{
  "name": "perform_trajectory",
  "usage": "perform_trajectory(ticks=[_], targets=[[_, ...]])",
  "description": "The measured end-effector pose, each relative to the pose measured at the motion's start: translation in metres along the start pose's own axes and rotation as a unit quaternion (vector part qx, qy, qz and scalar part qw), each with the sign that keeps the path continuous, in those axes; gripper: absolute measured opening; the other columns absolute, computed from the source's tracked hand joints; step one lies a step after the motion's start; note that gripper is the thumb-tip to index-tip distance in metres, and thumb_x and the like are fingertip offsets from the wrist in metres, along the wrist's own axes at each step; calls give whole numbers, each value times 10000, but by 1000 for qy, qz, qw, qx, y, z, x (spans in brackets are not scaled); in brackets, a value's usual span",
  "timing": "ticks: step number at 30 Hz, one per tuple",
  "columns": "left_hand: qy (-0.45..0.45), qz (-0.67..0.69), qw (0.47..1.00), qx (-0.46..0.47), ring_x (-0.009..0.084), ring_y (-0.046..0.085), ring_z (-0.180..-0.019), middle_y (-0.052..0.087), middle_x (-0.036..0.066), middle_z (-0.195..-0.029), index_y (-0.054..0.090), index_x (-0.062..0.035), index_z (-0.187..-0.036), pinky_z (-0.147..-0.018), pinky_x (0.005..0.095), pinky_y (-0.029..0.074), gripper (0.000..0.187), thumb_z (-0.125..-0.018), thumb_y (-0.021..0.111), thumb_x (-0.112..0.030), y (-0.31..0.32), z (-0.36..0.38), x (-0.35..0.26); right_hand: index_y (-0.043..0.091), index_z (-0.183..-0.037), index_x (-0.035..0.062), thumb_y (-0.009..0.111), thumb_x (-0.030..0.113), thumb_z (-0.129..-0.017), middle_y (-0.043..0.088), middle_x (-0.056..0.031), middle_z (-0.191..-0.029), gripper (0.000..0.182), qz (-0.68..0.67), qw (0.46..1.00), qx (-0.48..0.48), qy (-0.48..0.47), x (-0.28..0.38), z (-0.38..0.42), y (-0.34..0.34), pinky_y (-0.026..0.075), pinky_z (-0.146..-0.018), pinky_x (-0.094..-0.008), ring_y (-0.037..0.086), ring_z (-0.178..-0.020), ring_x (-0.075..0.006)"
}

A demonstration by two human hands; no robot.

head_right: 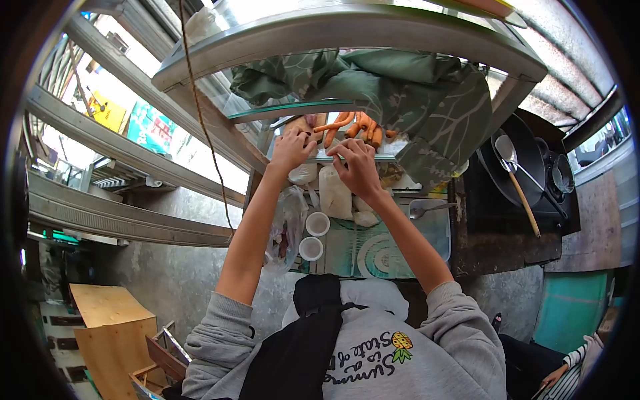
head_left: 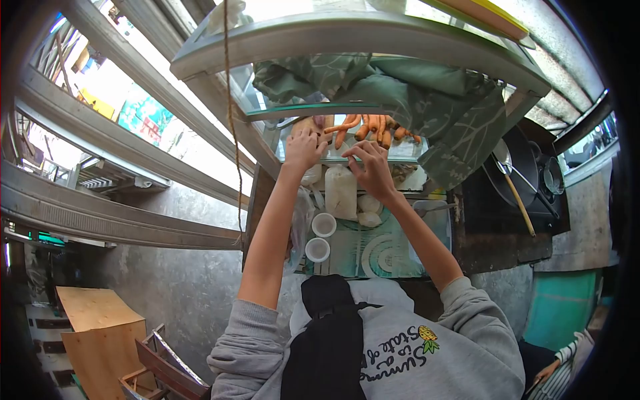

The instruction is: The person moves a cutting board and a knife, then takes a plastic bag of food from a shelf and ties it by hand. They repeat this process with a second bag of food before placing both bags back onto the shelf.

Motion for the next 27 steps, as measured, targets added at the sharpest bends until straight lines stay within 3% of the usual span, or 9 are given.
perform_trajectory(ticks=[3, 7, 9, 11, 12, 16, 23, 27], targets=[[-3, -20, 999, 36, 261, 480, -1175, 516, 111, -1240, 573, -67, -1143, -964, 460, 358, 486, -858, 519, -457, 1, -5, -2, 649, -896, 109, 598, 112, -814, 571, -38, -910, 97, 2, 1000, 10, 11, -5, -8, -3, 341, -870, -379, 520, -955, -221], [3, -10, 1000, 8, 269, 455, -1200, 511, 123, -1247, 515, -68, -1202, -965, 477, 357, 559, -847, 523, -499, 7, -2, 1, 652, -887, 101, 579, 157, -825, 582, -52, -917, 111, 27, 999, 7, 33, -27, -34, 11, 346, -854, -406, 528, -960, -232], [1, 3, 1000, 5, 269, 460, -1188, 512, 126, -1227, 490, -73, -1207, -985, 481, 328, 563, -851, 511, -509, 13, -3, 5, 635, -953, 94, 572, 171, -837, 591, -72, -943, 152, 40, 998, 29, 45, -37, -50, 28, 364, -885, -384, 528, -991, -262], [-5, 22, 1000, 18, 261, 472, -1162, 512, 131, -1201, 499, -76, -1168, -987, 512, 290, 545, -853, 502, -521, 13, 0, 4, 617, -1003, 82, 540, 220, -838, 607, -77, -1009, 229, 64, 997, 35, 40, -39, -64, 42, 359, -870, -448, 522, -1053, -268], [-8, 23, 1000, 19, 261, 472, -1162, 512, 131, -1201, 499, -76, -1168, -987, 512, 290, 545, -853, 502, -521, 13, 4, 3, 587, -1096, 83, 531, 290, -835, 602, -87, -1108, 338, 82, 989, 100, 78, -43, -72, 51, 338, -932, -493, 500, -1125, -269], [24, 25, 999, -19, 247, 464, -1148, 517, 113, -1162, 499, -78, -1150, -959, 557, 264, 543, -856, 493, -536, 9, 21, -1, 571, -1182, 129, 542, 359, -823, 574, -74, -1215, 427, 107, 971, 168, 135, -46, -88, 83, 251, -1026, -578, 471, -1198, -249], [38, 24, 998, -37, 227, 474, -1126, 528, 86, -1107, 519, -79, -1152, -929, 543, 272, 582, -824, 539, -560, -5, 48, -7, 564, -1194, 181, 553, 401, -806, 570, -70, -1227, 447, 167, 965, 159, 122, -40, -98, 107, 227, -994, -652, 485, -1192, -260], [56, 17, 996, -63, 227, 495, -1100, 527, 75, -1076, 536, -97, -1129, -919, 535, 281, 541, -808, 583, -530, 1, 54, -3, 610, -1074, 154, 596, 327, -782, 622, -68, -1089, 341, 197, 954, 173, 148, -45, -104, 107, 207, -973, -667, 539, -1115, -255]])
Point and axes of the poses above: each hand's wrist, its own z-axis away from the middle knuckle, its own y-axis out of the palm, x = y × z, the point moved 5 cm from there along -z, towards the middle knuckle
